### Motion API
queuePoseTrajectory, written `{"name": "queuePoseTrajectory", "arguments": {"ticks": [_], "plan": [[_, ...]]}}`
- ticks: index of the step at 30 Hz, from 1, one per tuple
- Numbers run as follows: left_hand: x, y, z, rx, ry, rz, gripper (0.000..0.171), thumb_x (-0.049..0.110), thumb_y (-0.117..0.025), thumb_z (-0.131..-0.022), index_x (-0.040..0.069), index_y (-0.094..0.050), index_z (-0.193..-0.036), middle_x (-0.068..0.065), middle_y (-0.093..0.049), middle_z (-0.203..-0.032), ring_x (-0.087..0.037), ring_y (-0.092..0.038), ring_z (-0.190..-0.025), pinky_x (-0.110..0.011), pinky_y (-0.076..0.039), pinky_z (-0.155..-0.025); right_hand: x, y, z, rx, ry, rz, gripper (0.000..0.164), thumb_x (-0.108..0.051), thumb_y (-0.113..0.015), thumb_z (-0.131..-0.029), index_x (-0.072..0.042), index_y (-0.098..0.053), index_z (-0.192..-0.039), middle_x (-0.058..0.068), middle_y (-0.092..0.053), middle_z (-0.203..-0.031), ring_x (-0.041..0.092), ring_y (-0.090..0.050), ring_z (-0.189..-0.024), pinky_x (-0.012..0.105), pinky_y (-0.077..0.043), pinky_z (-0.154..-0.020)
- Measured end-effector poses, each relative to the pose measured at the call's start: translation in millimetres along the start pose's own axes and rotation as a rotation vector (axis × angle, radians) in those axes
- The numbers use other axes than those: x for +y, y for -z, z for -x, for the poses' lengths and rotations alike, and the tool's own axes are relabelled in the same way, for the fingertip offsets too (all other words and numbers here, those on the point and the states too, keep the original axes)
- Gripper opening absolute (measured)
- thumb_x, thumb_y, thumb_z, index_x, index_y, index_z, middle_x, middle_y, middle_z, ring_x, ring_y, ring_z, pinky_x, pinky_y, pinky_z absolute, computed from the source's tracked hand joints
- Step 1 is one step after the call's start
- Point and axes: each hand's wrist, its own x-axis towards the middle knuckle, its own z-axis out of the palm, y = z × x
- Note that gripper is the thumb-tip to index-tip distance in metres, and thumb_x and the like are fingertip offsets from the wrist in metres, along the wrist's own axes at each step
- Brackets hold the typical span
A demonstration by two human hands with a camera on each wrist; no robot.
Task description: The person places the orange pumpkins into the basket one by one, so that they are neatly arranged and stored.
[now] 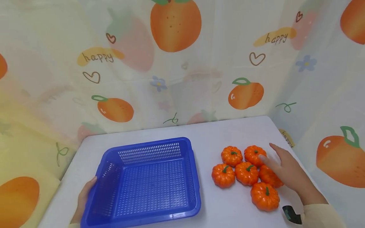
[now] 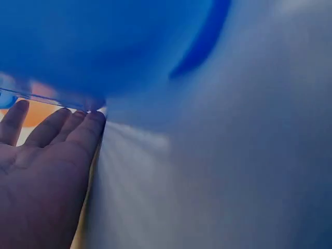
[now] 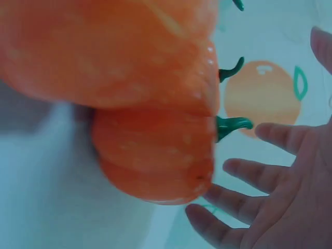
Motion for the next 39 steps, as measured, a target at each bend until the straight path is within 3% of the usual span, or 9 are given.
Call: {"name": "queuePoseTrajectory", "arguments": {"ticks": [4,9,12,13,16,20,27,32,39], "plan": [[2.3,6.1,7.8,-0.146,0.043,0.104,0.055,0.055,-0.021,-0.115,0.041,-0.067,-0.142,-0.006,-0.067,-0.129,-0.022,-0.067,-0.111,-0.045,-0.058,-0.093,8,-8,4,0.021,-0.064,-0.100,0.090,-0.059,-0.048,-0.112,0.005,-0.020,-0.169,0.046,-0.019,-0.164,0.070,-0.029,-0.138,0.082,-0.044,-0.095],[7.2,2.4,8.0,-0.273,0.109,0.282,0.064,0.059,-0.019,-0.114,0.034,-0.067,-0.148,-0.007,-0.069,-0.133,-0.023,-0.067,-0.115,-0.044,-0.056,-0.098,17,-16,10,0.051,-0.140,-0.207,0.079,-0.054,-0.047,-0.114,0.003,-0.030,-0.166,0.043,-0.028,-0.161,0.065,-0.034,-0.138,0.075,-0.050,-0.097],[8.1,0.6,8.9,-0.289,0.132,0.351,0.066,0.059,-0.019,-0.113,0.031,-0.069,-0.146,-0.006,-0.071,-0.132,-0.023,-0.068,-0.117,-0.044,-0.055,-0.101,22,-20,13,0.063,-0.140,-0.250,0.072,-0.048,-0.049,-0.115,0.004,-0.035,-0.163,0.042,-0.035,-0.157,0.062,-0.038,-0.136,0.072,-0.051,-0.099],[8.0,0.4,9.3,-0.284,0.136,0.357,0.066,0.059,-0.020,-0.113,0.031,-0.070,-0.144,-0.006,-0.071,-0.132,-0.022,-0.068,-0.117,-0.043,-0.055,-0.102,23,-22,14,0.067,-0.130,-0.255,0.070,-0.047,-0.050,-0.116,0.004,-0.037,-0.162,0.041,-0.037,-0.157,0.060,-0.040,-0.135,0.069,-0.052,-0.098],[7.0,0.7,9.8,-0.263,0.130,0.338,0.065,0.060,-0.021,-0.113,0.033,-0.071,-0.143,-0.005,-0.071,-0.132,-0.021,-0.068,-0.118,-0.043,-0.055,-0.102,27,-24,15,0.066,-0.109,-0.258,0.070,-0.046,-0.051,-0.116,0.005,-0.038,-0.161,0.039,-0.038,-0.158,0.056,-0.042,-0.132,0.045,-0.058,-0.092],[5.0,1.6,8.6,-0.238,0.130,0.305,0.063,0.061,-0.022,-0.112,0.037,-0.071,-0.144,-0.004,-0.069,-0.135,-0.021,-0.066,-0.119,-0.044,-0.053,-0.103,32,-24,16,0.037,-0.117,-0.265,0.073,-0.048,-0.052,-0.115,0.006,-0.037,-0.161,0.039,-0.035,-0.159,0.051,-0.044,-0.127,0.021,-0.052,-0.076],[2.3,0.9,7.8,-0.193,0.180,0.296,0.064,0.069,-0.027,-0.109,0.037,-0.072,-0.142,-0.005,-0.069,-0.135,-0.023,-0.066,-0.119,-0.047,-0.053,-0.104,40,-17,18,-0.024,-0.137,-0.229,0.078,-0.052,-0.053,-0.114,0.006,-0.033,-0.163,0.041,-0.033,-0.159,0.053,-0.045,-0.128,0.041,-0.057,-0.081],[1.9,-0.8,8.0,-0.156,0.173,0.269,0.063,0.068,-0.026,-0.110,0.038,-0.073,-0.139,-0.005,-0.069,-0.134,-0.023,-0.067,-0.117,-0.047,-0.054,-0.102,43,-14,20,-0.048,-0.123,-0.218,0.076,-0.050,-0.053,-0.115,0.006,-0.034,-0.162,0.041,-0.035,-0.158,0.055,-0.046,-0.129,0.055,-0.058,-0.086],[0.2,-4.8,7.4,-0.086,0.185,0.222,0.060,0.071,-0.028,-0.109,0.044,-0.073,-0.137,-0.005,-0.067,-0.135,-0.025,-0.066,-0.117,-0.050,-0.054,-0.101,47,-13,22,-0.047,-0.135,-0.220,0.077,-0.052,-0.053,-0.114,0.006,-0.036,-0.162,0.040,-0.037,-0.158,0.053,-0.047,-0.127,0.043,-0.056,-0.079]]}}
